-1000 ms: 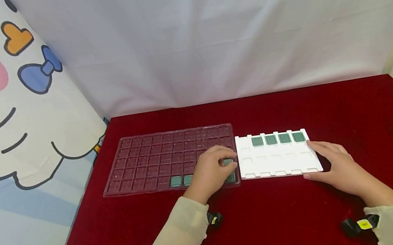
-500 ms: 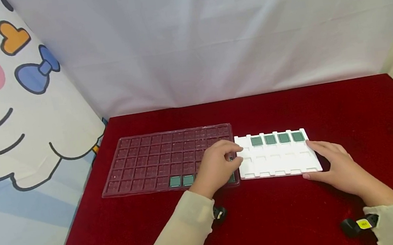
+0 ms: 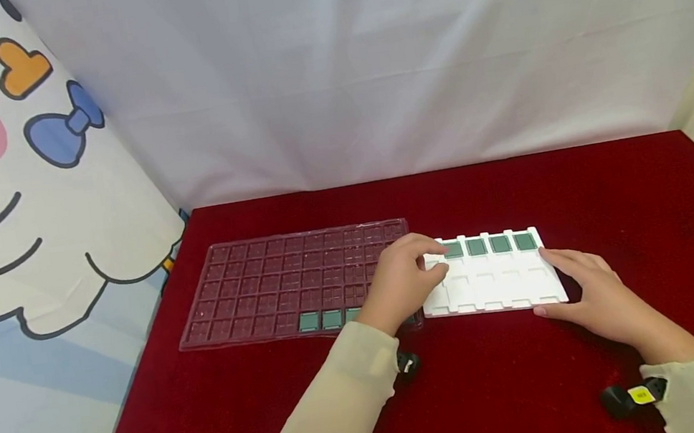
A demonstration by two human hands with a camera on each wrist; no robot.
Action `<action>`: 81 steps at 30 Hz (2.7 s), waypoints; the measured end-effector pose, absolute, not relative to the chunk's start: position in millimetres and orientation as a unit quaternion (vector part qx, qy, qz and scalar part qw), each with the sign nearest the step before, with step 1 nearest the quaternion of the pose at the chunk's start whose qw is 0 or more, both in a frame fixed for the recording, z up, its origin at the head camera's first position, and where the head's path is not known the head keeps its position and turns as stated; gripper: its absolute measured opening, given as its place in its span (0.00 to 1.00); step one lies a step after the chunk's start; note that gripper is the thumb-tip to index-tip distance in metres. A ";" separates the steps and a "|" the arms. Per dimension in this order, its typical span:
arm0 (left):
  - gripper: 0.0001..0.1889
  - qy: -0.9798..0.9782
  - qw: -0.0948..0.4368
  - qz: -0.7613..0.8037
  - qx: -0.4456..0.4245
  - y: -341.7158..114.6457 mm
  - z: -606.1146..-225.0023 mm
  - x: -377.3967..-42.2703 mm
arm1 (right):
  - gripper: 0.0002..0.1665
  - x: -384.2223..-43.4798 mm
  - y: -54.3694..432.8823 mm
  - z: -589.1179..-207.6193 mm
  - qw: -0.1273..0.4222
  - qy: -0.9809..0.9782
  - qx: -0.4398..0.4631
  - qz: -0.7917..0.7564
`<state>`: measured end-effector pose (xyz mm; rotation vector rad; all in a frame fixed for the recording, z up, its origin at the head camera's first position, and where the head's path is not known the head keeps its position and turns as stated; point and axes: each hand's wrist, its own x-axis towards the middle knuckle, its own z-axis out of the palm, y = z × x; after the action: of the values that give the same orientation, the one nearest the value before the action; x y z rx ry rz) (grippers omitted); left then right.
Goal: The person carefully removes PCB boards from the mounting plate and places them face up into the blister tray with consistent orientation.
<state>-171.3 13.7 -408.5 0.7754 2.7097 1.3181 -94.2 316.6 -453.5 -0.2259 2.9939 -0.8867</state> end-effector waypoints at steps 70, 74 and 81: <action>0.15 0.918 0.078 0.314 0.230 53.3 -424.2 -207.5 | 0.61 -95.9 316.0 -453.3 0.011 0.956 -0.070 -0.285; 0.12 0.923 0.071 0.302 0.228 54.3 -425.4 -208.6 | 0.61 -95.9 316.0 -453.1 0.010 0.956 -0.072 -0.284; 0.10 0.929 0.067 0.297 0.212 58.1 -427.2 -210.3 | 0.61 -95.8 315.7 -452.5 0.010 0.955 -0.071 -0.286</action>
<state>-210.3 58.1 -427.2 0.6404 2.8001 0.8941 -95.8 315.7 -452.5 -0.2215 2.9819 -0.8937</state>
